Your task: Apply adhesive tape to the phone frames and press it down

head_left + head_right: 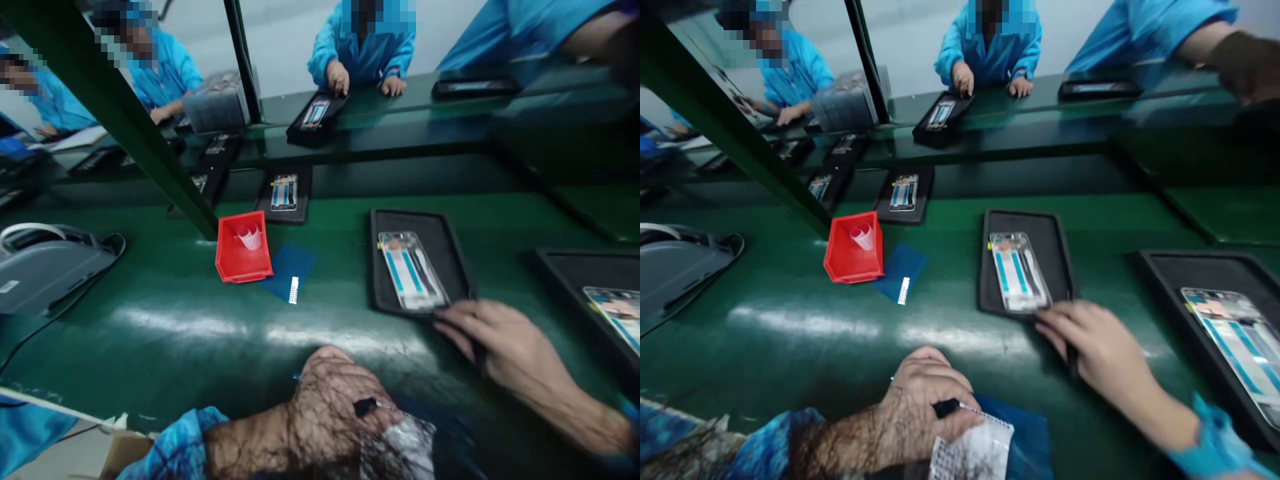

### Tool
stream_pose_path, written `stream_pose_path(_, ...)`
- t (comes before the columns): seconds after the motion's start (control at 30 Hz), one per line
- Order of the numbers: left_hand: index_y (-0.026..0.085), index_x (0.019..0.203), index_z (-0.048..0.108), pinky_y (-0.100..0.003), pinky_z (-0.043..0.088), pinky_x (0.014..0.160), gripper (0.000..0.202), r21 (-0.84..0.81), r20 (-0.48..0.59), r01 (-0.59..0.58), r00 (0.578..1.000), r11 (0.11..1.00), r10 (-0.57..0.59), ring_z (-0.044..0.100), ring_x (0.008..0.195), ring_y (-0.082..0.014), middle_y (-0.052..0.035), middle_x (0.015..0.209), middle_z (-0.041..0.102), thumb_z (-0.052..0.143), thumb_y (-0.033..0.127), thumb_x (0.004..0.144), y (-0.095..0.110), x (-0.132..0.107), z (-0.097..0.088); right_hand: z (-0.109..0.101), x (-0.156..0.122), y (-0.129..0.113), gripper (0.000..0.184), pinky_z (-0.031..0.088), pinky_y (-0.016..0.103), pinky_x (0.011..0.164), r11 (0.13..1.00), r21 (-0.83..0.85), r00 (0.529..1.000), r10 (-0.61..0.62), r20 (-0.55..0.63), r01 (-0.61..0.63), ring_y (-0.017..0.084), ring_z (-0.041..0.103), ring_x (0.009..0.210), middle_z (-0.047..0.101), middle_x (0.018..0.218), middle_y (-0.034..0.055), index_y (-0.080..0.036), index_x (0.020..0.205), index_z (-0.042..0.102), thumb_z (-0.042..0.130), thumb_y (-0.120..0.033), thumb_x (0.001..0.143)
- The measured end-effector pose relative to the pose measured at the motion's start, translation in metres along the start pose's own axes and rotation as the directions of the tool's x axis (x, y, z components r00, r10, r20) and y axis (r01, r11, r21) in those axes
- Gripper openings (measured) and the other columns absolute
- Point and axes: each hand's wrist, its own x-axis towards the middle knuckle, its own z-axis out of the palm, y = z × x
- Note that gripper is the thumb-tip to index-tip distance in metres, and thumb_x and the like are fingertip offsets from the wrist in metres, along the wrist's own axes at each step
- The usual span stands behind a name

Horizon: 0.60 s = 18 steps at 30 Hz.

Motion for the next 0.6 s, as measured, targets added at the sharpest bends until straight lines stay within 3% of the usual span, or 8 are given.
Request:
stream_pose_path(0.1, 0.035, 0.085, 0.085, -0.048, 0.071, 0.085, 0.01, 0.062, 0.006, 0.022, 1.0, 0.998, -0.022, 0.086, 0.061, -0.0238, 0.001, 0.079, 0.094, 0.084, 0.043, 0.091, -0.01, -0.004, 0.003, 0.037, 0.067, 0.053, 0.022, 0.07, 0.043, 0.089, 0.98, -0.109, 0.983, 0.155, -0.099, -0.166, 0.021, 0.078, 0.097, 0.081, 0.112, 0.004, -0.021, 0.116, 0.078, 0.074, -0.042, 0.113)
stream_pose_path(0.17, 0.034, 0.084, 0.086, -0.05, 0.071, 0.084, 0.012, 0.108, -0.016, 0.045, 0.999, 0.993, -0.044, 0.086, 0.063, -0.0258, -0.0006, 0.078, 0.094, 0.085, 0.043, 0.091, -0.015, -0.004, 0.001, 0.058, 0.114, 0.076, 0.023, 0.071, 0.044, 0.093, 0.956, -0.128, 0.959, 0.246, -0.143, -0.265, 0.022, 0.079, 0.103, 0.082, 0.122, 0.0064, -0.022, 0.12, 0.078, 0.077, -0.043, 0.111)
stream_pose_path(0.27, 0.034, 0.081, 0.086, -0.053, 0.072, 0.081, 0.011, 0.172, -0.055, 0.056, 0.997, 0.983, -0.047, 0.085, 0.061, -0.0284, -0.0021, 0.076, 0.093, 0.087, 0.041, 0.088, -0.022, 0.0, -0.004, 0.082, 0.165, 0.084, 0.033, 0.071, 0.051, 0.099, 0.925, -0.129, 0.923, 0.33, -0.199, -0.358, 0.026, 0.08, 0.115, 0.08, 0.136, 0.009, -0.022, 0.133, 0.076, 0.079, -0.044, 0.109)
stream_pose_path(0.37, 0.033, 0.081, 0.087, -0.056, 0.071, 0.078, 0.006, 0.209, -0.085, 0.035, 0.996, 0.977, -0.018, 0.085, 0.062, -0.0313, -0.0035, 0.077, 0.093, 0.086, 0.037, 0.086, -0.026, 0.006, -0.009, 0.083, 0.177, 0.076, 0.035, 0.071, 0.052, 0.1, 0.908, -0.144, 0.911, 0.364, -0.195, -0.394, 0.027, 0.08, 0.118, 0.079, 0.14, 0.0097, -0.023, 0.136, 0.075, 0.079, -0.044, 0.11)
stream_pose_path(0.43, 0.033, 0.081, 0.086, -0.055, 0.071, 0.077, 0.005, 0.204, -0.089, 0.004, 0.996, 0.979, 0.015, 0.085, 0.062, -0.0313, -0.0032, 0.076, 0.093, 0.085, 0.034, 0.086, -0.026, 0.008, -0.01, 0.062, 0.159, 0.076, 0.032, 0.072, 0.05, 0.099, 0.887, -0.179, 0.904, 0.403, -0.145, -0.425, 0.026, 0.08, 0.116, 0.08, 0.14, 0.0094, -0.024, 0.135, 0.076, 0.079, -0.044, 0.11)
stream_pose_path(0.5, 0.034, 0.081, 0.085, -0.051, 0.071, 0.076, 0.006, 0.176, -0.069, -0.041, 0.996, 0.983, 0.054, 0.084, 0.059, -0.0281, -0.0005, 0.074, 0.092, 0.085, 0.031, 0.086, -0.024, 0.008, -0.008, 0.021, 0.125, 0.083, 0.03, 0.072, 0.049, 0.1, 0.83, -0.245, 0.865, 0.492, -0.104, -0.501, 0.025, 0.08, 0.117, 0.08, 0.141, 0.0094, -0.024, 0.134, 0.077, 0.078, -0.043, 0.111)
stream_pose_path(0.57, 0.034, 0.081, 0.085, -0.047, 0.07, 0.076, 0.009, 0.143, -0.053, -0.075, 0.995, 0.987, 0.084, 0.084, 0.059, -0.0251, 0.0017, 0.076, 0.092, 0.084, 0.027, 0.087, -0.019, 0.006, -0.004, -0.034, 0.087, 0.097, 0.029, 0.071, 0.05, 0.103, 0.698, -0.34, 0.767, 0.628, -0.131, -0.63, 0.027, 0.08, 0.121, 0.08, 0.141, 0.0103, -0.023, 0.134, 0.077, 0.077, -0.041, 0.111)
stream_pose_path(0.6, 0.033, 0.082, 0.084, -0.045, 0.07, 0.076, 0.011, 0.127, -0.049, -0.088, 0.994, 0.988, 0.095, 0.084, 0.059, -0.0238, 0.0025, 0.077, 0.092, 0.083, 0.026, 0.089, -0.016, 0.004, -0.002, -0.061, 0.069, 0.104, 0.031, 0.071, 0.051, 0.103, 0.591, -0.393, 0.689, 0.702, -0.18, -0.705, 0.028, 0.08, 0.121, 0.08, 0.141, 0.0112, -0.021, 0.135, 0.077, 0.078, -0.041, 0.111)
